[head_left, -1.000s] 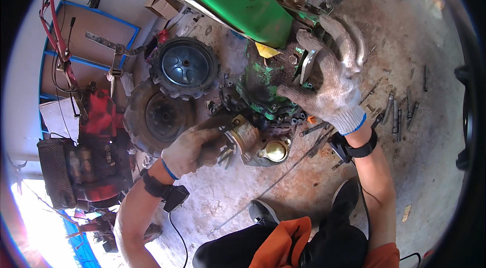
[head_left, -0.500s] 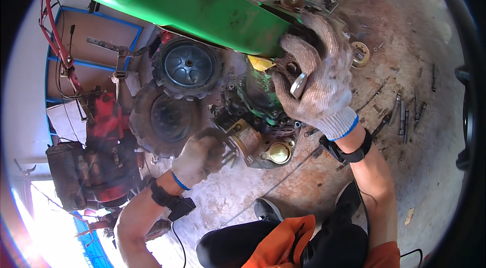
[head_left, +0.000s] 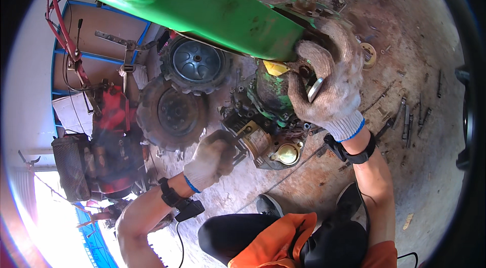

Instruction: The person disassembles a small green engine in a workshop, removing bolts and components with a wrench and pliers. They handle the cylinder head and other parts, placing them on the floor while continuing to work on the engine block.

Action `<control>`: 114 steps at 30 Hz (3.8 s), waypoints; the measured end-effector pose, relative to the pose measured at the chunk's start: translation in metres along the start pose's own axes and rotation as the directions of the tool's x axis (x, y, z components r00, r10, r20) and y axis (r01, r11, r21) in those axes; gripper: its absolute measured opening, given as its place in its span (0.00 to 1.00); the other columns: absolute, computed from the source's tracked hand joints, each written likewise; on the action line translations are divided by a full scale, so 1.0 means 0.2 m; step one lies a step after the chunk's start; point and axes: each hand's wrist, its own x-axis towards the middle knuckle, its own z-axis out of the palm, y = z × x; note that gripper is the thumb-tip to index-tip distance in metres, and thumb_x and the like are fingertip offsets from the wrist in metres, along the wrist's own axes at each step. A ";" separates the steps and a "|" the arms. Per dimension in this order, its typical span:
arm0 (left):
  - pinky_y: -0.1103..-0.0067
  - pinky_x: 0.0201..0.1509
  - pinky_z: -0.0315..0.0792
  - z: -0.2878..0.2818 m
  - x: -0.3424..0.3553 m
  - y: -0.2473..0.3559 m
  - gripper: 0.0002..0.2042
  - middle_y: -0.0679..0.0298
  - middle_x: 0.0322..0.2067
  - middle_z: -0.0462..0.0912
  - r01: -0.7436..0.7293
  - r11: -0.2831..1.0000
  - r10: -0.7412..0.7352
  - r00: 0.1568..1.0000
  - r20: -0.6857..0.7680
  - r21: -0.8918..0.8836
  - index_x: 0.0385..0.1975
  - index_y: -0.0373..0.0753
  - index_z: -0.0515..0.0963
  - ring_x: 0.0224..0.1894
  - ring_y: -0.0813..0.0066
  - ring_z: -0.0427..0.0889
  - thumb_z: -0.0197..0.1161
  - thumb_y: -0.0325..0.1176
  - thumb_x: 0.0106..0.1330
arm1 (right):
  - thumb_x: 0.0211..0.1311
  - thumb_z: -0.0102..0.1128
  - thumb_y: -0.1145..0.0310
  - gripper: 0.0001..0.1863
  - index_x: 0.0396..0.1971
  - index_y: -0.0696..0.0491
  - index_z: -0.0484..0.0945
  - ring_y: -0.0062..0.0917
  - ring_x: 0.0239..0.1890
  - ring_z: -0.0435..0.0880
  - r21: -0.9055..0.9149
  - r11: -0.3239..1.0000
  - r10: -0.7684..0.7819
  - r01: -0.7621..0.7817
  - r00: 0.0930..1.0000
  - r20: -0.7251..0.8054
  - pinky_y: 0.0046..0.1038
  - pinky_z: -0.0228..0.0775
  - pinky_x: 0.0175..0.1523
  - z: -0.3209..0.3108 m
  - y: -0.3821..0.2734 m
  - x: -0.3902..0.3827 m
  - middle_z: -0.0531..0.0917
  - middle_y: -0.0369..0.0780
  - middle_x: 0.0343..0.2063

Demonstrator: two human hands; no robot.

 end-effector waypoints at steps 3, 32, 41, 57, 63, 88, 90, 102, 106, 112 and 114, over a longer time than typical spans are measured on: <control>0.78 0.19 0.56 -0.01 0.00 0.00 0.05 0.69 0.25 0.73 0.021 0.998 -0.024 0.999 0.038 0.053 0.47 0.39 0.78 0.17 0.82 0.64 0.56 0.26 0.79 | 0.55 0.82 0.61 0.38 0.67 0.47 0.79 0.57 0.71 0.73 -0.009 0.999 0.033 -0.033 0.999 0.001 0.58 0.68 0.74 0.01 -0.02 -0.02 0.74 0.51 0.72; 0.56 0.75 0.69 -0.12 -0.08 -0.14 0.37 0.46 0.68 0.76 -0.834 0.150 0.819 0.406 0.405 0.531 0.74 0.32 0.69 0.72 0.48 0.74 0.55 0.59 0.79 | 0.63 0.77 0.48 0.20 0.41 0.49 0.84 0.40 0.47 0.82 0.674 0.732 -0.363 0.100 0.894 0.261 0.48 0.72 0.55 0.52 -0.66 -0.54 0.82 0.40 0.42; 0.55 0.84 0.61 -0.14 0.04 -0.08 0.49 0.33 0.77 0.68 -0.814 0.055 0.809 0.375 0.452 0.578 0.81 0.23 0.62 0.81 0.36 0.68 0.47 0.70 0.83 | 0.54 0.80 0.59 0.14 0.33 0.50 0.86 0.46 0.60 0.81 0.736 0.676 -0.288 0.010 0.924 0.252 0.54 0.72 0.70 0.52 -0.60 -0.58 0.84 0.43 0.47; 0.52 0.69 0.76 -0.19 -0.02 -0.61 0.23 0.42 0.60 0.85 -0.751 0.018 0.977 0.152 0.147 0.660 0.63 0.29 0.82 0.62 0.41 0.85 0.67 0.40 0.76 | 0.69 0.62 0.78 0.13 0.51 0.56 0.85 0.35 0.45 0.90 0.768 0.597 -0.092 -0.233 0.931 0.354 0.39 0.85 0.55 0.20 -0.39 -0.66 0.89 0.44 0.45; 0.66 0.42 0.85 -0.05 -0.14 -0.61 0.35 0.52 0.44 0.91 -0.830 0.245 0.869 0.418 0.267 0.500 0.65 0.28 0.80 0.37 0.57 0.92 0.85 0.44 0.65 | 0.60 0.72 0.71 0.37 0.73 0.56 0.77 0.44 0.44 0.91 0.562 0.820 -0.273 -0.107 0.790 0.549 0.42 0.83 0.47 0.09 -0.61 -0.62 0.90 0.48 0.51; 0.62 0.60 0.82 -0.23 -0.01 0.14 0.15 0.44 0.49 0.90 -0.514 0.086 0.536 0.746 0.395 0.854 0.55 0.30 0.86 0.51 0.43 0.90 0.58 0.27 0.75 | 0.76 0.60 0.65 0.28 0.74 0.49 0.77 0.46 0.46 0.93 0.295 0.913 -0.014 -0.280 0.704 0.710 0.45 0.88 0.50 0.29 -0.43 -0.60 0.89 0.49 0.59; 0.63 0.59 0.81 -0.24 0.02 0.20 0.15 0.44 0.46 0.90 -0.524 0.089 0.515 0.752 0.411 0.847 0.53 0.31 0.87 0.50 0.44 0.89 0.61 0.29 0.72 | 0.74 0.59 0.67 0.27 0.72 0.48 0.79 0.46 0.45 0.93 0.341 0.891 -0.031 -0.300 0.710 0.704 0.44 0.88 0.50 0.31 -0.44 -0.60 0.89 0.48 0.60; 0.61 0.38 0.86 -0.11 -0.15 0.00 0.20 0.53 0.35 0.87 -0.462 -0.285 0.400 0.739 0.542 0.840 0.65 0.36 0.83 0.34 0.54 0.90 0.66 0.34 0.75 | 0.73 0.60 0.68 0.25 0.69 0.47 0.82 0.44 0.48 0.94 0.315 0.894 -0.037 -0.319 0.648 0.761 0.42 0.89 0.51 0.31 -0.44 -0.57 0.89 0.46 0.61; 0.68 0.25 0.78 0.16 -0.12 -0.33 0.18 0.57 0.39 0.80 -0.651 -0.341 0.501 0.485 0.717 0.678 0.60 0.43 0.83 0.25 0.63 0.83 0.73 0.39 0.73 | 0.70 0.64 0.70 0.27 0.70 0.48 0.81 0.46 0.55 0.92 0.444 0.868 -0.158 -0.222 0.725 0.671 0.42 0.88 0.58 0.32 -0.38 -0.56 0.88 0.48 0.63; 0.66 0.31 0.80 0.22 0.04 -0.39 0.15 0.62 0.29 0.82 -0.580 -0.460 0.537 0.421 0.731 0.672 0.51 0.42 0.87 0.31 0.61 0.87 0.74 0.30 0.64 | 0.67 0.63 0.82 0.33 0.74 0.52 0.79 0.48 0.68 0.87 0.646 0.630 -0.267 -0.431 0.661 0.701 0.39 0.80 0.73 0.28 -0.26 -0.48 0.83 0.52 0.70; 0.65 0.28 0.79 0.18 0.02 -0.35 0.13 0.61 0.28 0.81 -0.614 -0.513 0.579 0.268 0.770 0.600 0.50 0.41 0.86 0.28 0.61 0.86 0.71 0.29 0.67 | 0.66 0.61 0.86 0.33 0.73 0.54 0.80 0.45 0.70 0.85 0.681 0.600 -0.229 -0.420 0.725 0.649 0.39 0.76 0.77 0.26 -0.27 -0.45 0.84 0.52 0.70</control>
